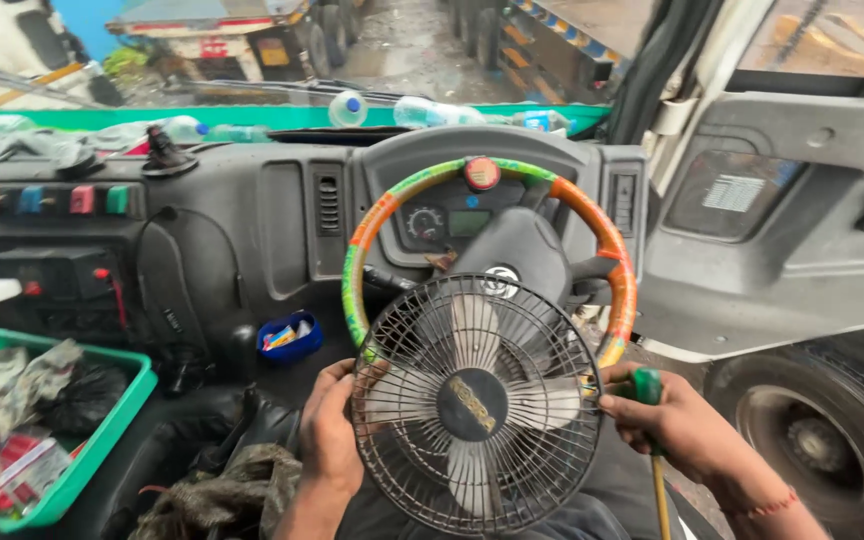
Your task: The person removes the blades and cage from a fan attached to a steering wheel, uses a screwdriver to disassemble the motor, and then hangs the fan from wires inside the truck cabin.
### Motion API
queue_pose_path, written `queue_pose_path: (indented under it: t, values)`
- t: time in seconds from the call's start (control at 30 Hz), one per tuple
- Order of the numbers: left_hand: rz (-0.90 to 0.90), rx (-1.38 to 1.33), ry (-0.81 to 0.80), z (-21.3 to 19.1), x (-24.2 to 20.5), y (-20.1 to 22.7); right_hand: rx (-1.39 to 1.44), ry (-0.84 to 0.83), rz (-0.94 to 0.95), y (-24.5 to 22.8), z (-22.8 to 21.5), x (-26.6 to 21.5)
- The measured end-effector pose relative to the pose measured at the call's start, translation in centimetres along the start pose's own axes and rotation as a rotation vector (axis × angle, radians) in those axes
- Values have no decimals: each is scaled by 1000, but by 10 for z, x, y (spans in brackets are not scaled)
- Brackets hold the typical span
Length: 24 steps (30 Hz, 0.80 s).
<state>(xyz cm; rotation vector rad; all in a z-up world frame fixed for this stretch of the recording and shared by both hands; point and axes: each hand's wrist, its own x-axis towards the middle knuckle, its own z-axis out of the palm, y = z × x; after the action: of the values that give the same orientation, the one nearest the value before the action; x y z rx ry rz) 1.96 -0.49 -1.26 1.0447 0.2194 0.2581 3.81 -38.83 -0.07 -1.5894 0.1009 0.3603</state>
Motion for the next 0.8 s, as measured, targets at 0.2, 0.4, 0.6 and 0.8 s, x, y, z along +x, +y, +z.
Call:
queue_pose_path:
  t: [0.2, 0.4, 0.6, 0.8]
  values:
    - [-73, 11, 68, -4, -1, -4, -52, 101, -20, -13, 12, -7]
    - [-13, -122, -71, -11, 2, -6, -162, 70, -36, -13, 5, -13]
    - [71, 2, -216, -4, -3, 6, -118, 148, -53, -38, 14, -18]
    - [372, 624, -435, -4, -25, 26, -206, 8, -34, -29, 8, -18]
